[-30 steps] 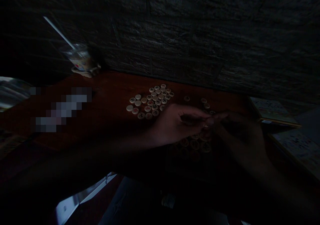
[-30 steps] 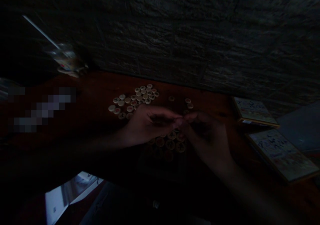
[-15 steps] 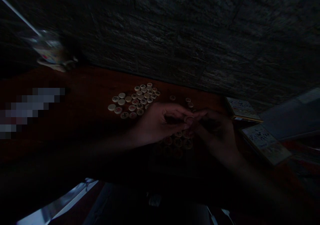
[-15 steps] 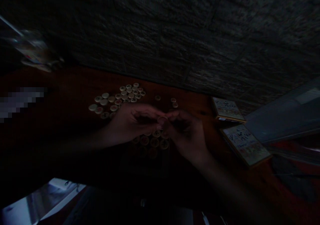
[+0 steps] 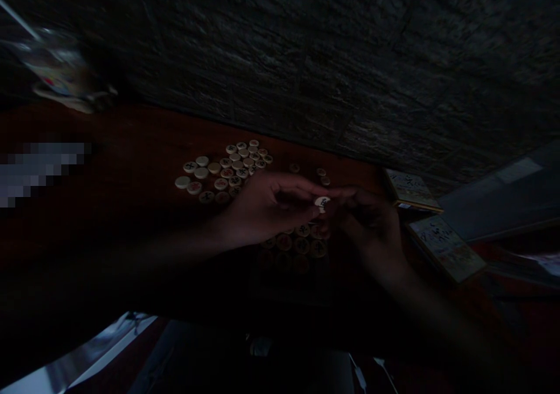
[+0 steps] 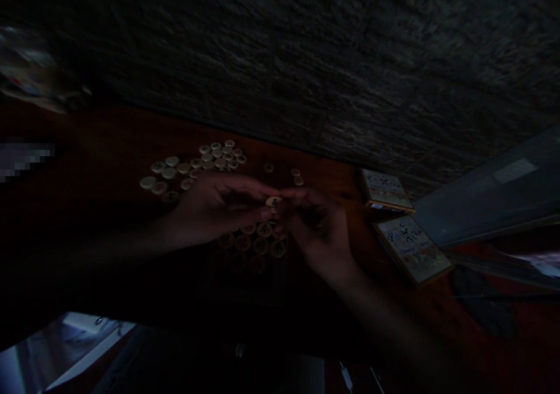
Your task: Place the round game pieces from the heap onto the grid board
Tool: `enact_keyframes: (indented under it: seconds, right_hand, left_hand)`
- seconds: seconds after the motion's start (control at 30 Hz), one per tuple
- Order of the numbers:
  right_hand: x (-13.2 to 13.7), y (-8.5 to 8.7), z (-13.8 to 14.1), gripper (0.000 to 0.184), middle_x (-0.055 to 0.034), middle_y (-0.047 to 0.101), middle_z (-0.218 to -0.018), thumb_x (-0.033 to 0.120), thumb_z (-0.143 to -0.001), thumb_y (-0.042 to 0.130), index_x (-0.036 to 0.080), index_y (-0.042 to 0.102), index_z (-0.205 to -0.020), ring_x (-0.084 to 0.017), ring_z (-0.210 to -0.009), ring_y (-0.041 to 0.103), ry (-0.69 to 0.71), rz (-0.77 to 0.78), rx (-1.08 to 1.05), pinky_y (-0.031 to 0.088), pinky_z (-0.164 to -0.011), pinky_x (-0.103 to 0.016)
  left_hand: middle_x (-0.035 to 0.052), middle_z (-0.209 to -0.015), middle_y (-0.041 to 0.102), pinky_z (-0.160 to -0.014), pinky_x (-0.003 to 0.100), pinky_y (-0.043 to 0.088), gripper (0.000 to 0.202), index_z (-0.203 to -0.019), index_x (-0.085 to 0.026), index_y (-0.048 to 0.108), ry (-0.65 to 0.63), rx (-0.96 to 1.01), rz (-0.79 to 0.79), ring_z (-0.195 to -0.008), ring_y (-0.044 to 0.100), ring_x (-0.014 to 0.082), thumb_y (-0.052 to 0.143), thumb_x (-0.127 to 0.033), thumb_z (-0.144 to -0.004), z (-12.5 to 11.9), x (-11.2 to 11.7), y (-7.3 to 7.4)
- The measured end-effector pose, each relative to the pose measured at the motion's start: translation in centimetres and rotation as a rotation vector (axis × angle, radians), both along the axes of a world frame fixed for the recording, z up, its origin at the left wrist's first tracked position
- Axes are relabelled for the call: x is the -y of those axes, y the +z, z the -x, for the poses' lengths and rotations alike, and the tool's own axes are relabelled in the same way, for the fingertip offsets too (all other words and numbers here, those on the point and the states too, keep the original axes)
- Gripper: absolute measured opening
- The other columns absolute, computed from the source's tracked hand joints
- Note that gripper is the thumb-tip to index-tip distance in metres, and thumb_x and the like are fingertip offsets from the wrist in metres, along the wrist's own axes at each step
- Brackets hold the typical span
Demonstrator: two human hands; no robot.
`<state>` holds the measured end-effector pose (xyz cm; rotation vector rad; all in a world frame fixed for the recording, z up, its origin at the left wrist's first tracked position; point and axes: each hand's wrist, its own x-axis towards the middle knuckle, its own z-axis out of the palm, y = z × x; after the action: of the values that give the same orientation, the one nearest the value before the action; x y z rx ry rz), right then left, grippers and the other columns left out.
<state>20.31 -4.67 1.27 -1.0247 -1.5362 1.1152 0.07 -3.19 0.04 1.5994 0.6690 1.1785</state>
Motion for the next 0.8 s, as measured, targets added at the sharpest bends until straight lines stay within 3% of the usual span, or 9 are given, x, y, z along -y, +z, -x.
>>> enact_keyframes:
  seconds: [0.23,0.5,0.8]
  right_hand:
    - [0.02,0.06,0.38,0.025,0.0026,0.074,-0.067,0.038,-0.079,0.09,0.022,0.075,-0.091,-0.012,-0.053,0.068,0.001,0.04,-0.032,0.059,-0.052,-0.022]
    - [-0.31,-0.55,0.3,0.028,0.0043,0.07,-0.06,0.032,-0.07,0.096,0.02,0.072,-0.076,-0.008,-0.045,0.059,0.052,0.084,-0.091,0.05,-0.043,-0.017]
    - [-0.01,-0.41,0.03,0.025,0.0026,0.07,-0.061,0.036,-0.084,0.088,0.018,0.073,-0.075,-0.007,-0.049,0.06,0.094,0.104,-0.106,0.05,-0.047,-0.016]
  left_hand:
    - [0.0079,-0.108,0.085,-0.088,0.024,0.065,0.032,-0.116,-0.015,0.08,-0.008,-0.02,-0.021,-0.095,0.082,0.0184,0.085,-0.017,-0.085,0.05,0.09,0.14]
    - [0.0048,-0.112,0.084,-0.085,0.023,0.066,0.028,-0.12,-0.021,0.081,0.027,-0.117,-0.146,-0.096,0.082,0.0183,0.08,-0.026,-0.092,0.04,0.71,-0.09]
    - [0.0012,-0.1,0.086,-0.079,0.02,0.065,0.024,-0.115,-0.021,0.081,0.0,-0.128,-0.126,-0.088,0.082,0.0155,0.082,-0.022,-0.091,0.24,0.73,-0.16]
